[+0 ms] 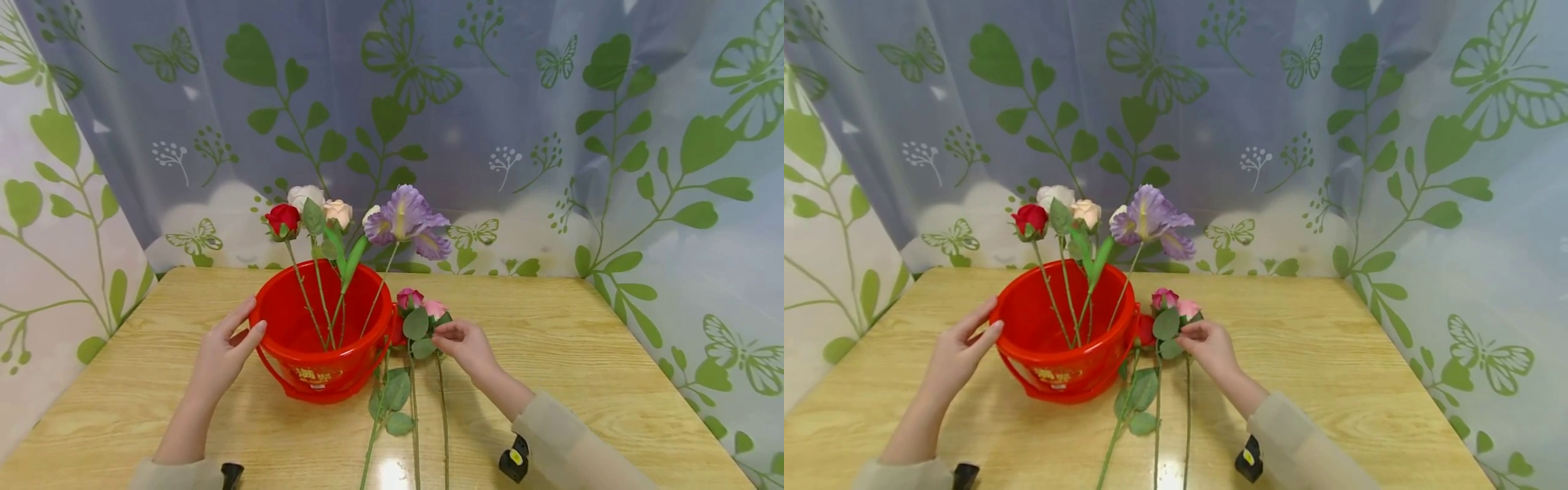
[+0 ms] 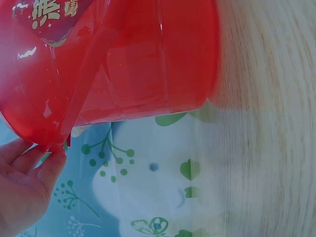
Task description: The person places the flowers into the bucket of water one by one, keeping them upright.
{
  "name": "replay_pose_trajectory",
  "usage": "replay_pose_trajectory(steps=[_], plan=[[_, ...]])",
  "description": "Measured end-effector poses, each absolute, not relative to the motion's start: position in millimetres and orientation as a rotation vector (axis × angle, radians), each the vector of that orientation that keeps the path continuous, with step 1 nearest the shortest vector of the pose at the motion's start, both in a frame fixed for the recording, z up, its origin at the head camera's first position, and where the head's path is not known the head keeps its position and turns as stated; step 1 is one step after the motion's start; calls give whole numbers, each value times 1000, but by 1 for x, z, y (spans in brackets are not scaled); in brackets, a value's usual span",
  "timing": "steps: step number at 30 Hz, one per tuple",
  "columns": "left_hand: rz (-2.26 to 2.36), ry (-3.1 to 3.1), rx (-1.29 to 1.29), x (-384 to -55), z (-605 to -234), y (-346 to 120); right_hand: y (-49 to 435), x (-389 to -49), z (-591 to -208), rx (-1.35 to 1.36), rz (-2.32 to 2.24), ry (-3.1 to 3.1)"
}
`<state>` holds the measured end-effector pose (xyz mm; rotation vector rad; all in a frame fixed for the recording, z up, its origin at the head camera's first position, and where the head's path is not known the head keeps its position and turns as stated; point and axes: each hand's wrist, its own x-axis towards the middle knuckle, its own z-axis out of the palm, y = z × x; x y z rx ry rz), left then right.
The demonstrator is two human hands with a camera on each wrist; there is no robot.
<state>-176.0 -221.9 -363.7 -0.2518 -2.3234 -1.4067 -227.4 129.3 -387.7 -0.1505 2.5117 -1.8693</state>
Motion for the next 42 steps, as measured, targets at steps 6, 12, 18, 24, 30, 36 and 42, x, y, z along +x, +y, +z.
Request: replay_pose_trajectory(steps=[6, 12, 18, 24, 30, 36, 42], plan=[[-1394, -2318, -251, -177, -364, -222, 137, -228, -398, -152, -1781, 2562], [-1373, -2318, -242, -177, -364, -222, 141, -230, -407, -152, -1699, 2619], [-1377, -2324, -240, -177, -363, -222, 142, -230, -415, -107, -1677, 2609], [-1393, -2323, -248, -177, -362, -222, 141, -229, -420, -50, -1679, 2548], [-1397, -2311, -255, -177, -364, -223, 141, -228, -423, 6, -1687, 2476], [-1406, -2310, -258, -177, -365, -223, 142, -227, -426, 45, -1697, 2398], [-1409, -2311, -252, -176, -365, -223, 142, -227, -429, 93, -1683, 2355]])
